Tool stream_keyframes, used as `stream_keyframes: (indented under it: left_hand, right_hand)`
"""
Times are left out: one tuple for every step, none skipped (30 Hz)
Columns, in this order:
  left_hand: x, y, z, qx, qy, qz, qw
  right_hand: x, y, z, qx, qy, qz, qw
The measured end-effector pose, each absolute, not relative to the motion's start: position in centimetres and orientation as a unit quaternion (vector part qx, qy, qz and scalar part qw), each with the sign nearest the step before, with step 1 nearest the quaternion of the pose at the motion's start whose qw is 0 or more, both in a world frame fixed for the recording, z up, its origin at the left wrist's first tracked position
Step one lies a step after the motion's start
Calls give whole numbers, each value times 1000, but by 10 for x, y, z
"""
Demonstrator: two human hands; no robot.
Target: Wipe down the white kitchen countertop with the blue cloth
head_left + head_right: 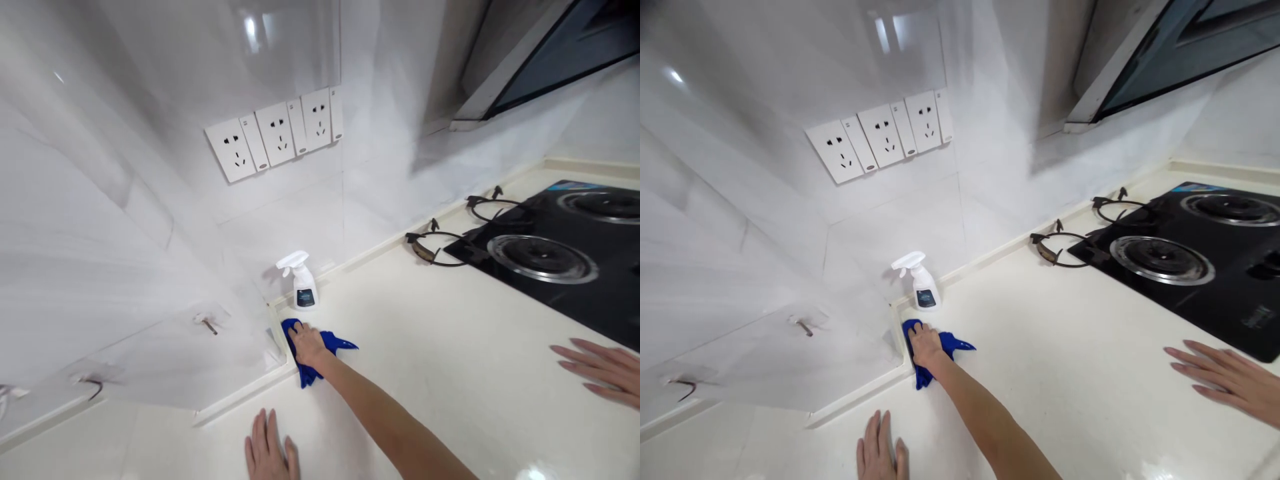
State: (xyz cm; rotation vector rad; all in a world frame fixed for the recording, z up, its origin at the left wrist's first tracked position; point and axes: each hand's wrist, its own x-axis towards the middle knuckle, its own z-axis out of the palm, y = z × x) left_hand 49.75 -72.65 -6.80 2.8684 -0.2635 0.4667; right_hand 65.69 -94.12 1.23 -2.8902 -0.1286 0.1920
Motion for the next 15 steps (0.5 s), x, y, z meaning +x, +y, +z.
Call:
stream_keyframes:
  left_hand:
    - [498,-727,-68,976,-91,162,110]
    - [498,-726,-69,976,-92,165,109]
    - [499,-726,-69,976,-94,166,108]
    - [499,-726,-70,975,-95,168,109]
    - [500,-726,-70,974,-96,170,112]
    - [500,-726,-71,974,-97,172,115]
    - [500,-726,-72,973,-97,176,118]
    - [500,-726,-72,971,-96,181,120]
    - [500,-727,-73,970,-96,187,120]
    - [500,-727,-73,969,-97,191,119]
    - [500,-727,-74,969,-97,195,117]
    - [500,-728,-74,969,-98,196,115]
    - [499,-728,-74,969,-98,197,113]
    - [499,-728,-74,969,-98,197,111]
    - [499,-728,-74,969,-98,197,109]
  right_hand:
    - [645,-942,13,-989,-51,64,121]
    - [631,-944,13,-989,-58,62,120]
    - [617,-945,12,-989,-66,61,119]
    - [603,-947,12,-989,-74,59,118]
    - [588,-949,11,-988,-82,59,116]
    - [574,-951,10,-988,-89,60,113]
    - [561,-952,9,-987,-96,61,110]
    - [550,-954,8,-987,-101,62,106]
    - [541,-955,8,-987,-103,63,102]
    - [534,-956,8,-988,-105,64,99]
    - [531,-957,8,-988,-104,65,97]
    - [530,-957,9,-988,-100,65,97]
    - [533,-957,9,-988,-95,65,98]
    - [539,-956,10,-989,-88,64,101]
    - [547,-955,11,-989,-79,63,104]
